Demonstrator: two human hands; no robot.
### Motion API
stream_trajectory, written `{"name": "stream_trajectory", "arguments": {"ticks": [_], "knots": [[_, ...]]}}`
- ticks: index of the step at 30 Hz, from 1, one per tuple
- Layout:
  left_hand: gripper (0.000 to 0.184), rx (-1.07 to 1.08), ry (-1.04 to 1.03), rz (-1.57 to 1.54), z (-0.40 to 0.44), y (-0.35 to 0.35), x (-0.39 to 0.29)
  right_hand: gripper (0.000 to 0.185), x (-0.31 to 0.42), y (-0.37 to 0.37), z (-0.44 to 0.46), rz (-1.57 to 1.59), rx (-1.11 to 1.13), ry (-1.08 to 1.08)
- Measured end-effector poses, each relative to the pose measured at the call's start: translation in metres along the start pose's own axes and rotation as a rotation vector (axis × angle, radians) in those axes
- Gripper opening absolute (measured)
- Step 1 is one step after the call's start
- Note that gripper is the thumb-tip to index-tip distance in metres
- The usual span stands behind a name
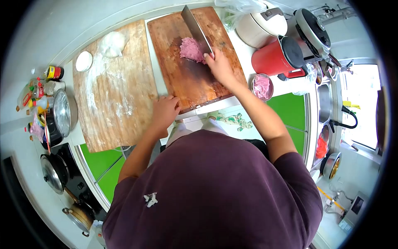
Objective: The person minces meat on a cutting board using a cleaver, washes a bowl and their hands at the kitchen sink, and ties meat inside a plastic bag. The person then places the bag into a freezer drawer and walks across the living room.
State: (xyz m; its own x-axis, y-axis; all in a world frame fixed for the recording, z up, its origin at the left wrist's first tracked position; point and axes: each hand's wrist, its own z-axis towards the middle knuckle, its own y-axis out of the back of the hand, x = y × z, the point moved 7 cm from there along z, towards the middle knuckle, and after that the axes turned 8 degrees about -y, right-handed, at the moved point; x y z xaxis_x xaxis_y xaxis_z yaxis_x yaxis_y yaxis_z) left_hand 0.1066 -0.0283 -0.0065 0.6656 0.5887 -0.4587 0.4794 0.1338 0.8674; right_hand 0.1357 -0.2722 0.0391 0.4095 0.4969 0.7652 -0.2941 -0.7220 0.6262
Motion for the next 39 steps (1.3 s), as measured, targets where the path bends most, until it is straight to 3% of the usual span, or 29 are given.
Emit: {"name": "stream_trajectory", "arguments": {"ticks": [2, 6, 9, 12, 13, 16, 18, 21, 28, 32, 36, 39], "knots": [[0.033, -0.103, -0.04, -0.036, 0.006, 0.009, 0.003, 0.028, -0.018, -0.023, -0.002, -0.15, 0.069, -0.09], [0.033, -0.247, -0.076, -0.001, 0.023, 0.031, 0.008, 0.028, 0.002, -0.022, -0.016, -0.016, 0.028, -0.238], [0.037, -0.356, -0.048, 0.029, 0.029, 0.038, 0.02, 0.028, -0.002, -0.039, -0.031, -0.04, -0.115, -0.205], [0.043, -0.357, -0.058, 0.066, 0.044, 0.039, 0.027, 0.029, -0.032, -0.048, -0.015, -0.05, 0.006, -0.193], [0.045, -0.328, -0.05, 0.083, 0.046, 0.04, 0.028, 0.025, -0.023, -0.041, -0.027, 0.223, 0.136, -0.43], [0.05, -0.242, -0.024, 0.125, 0.051, 0.04, 0.034, 0.02, -0.025, -0.018, -0.06, 0.771, 0.147, -0.511], [0.052, -0.179, -0.012, 0.147, 0.05, 0.032, 0.04, 0.024, -0.046, -0.006, -0.078, 0.896, 0.052, -0.535], [0.053, -0.172, -0.03, 0.185, 0.049, 0.028, 0.038, 0.024, -0.068, 0.01, -0.092, 0.856, -0.168, -0.592], [0.053, -0.149, -0.003, 0.175, 0.05, 0.022, 0.037, 0.017, -0.053, -0.026, -0.066, 0.865, -0.054, -0.657], [0.052, -0.155, 0.004, 0.148, 0.051, 0.022, 0.039, 0.019, -0.025, -0.032, -0.047, 0.648, 0.105, -0.552], [0.053, -0.123, -0.001, 0.137, 0.051, 0.022, 0.039, 0.023, -0.019, -0.015, -0.034, 0.275, -0.209, -0.296], [0.053, -0.166, -0.008, 0.117, 0.048, 0.022, 0.041, 0.025, -0.012, -0.012, -0.038, 0.446, -0.179, -0.385]]}}
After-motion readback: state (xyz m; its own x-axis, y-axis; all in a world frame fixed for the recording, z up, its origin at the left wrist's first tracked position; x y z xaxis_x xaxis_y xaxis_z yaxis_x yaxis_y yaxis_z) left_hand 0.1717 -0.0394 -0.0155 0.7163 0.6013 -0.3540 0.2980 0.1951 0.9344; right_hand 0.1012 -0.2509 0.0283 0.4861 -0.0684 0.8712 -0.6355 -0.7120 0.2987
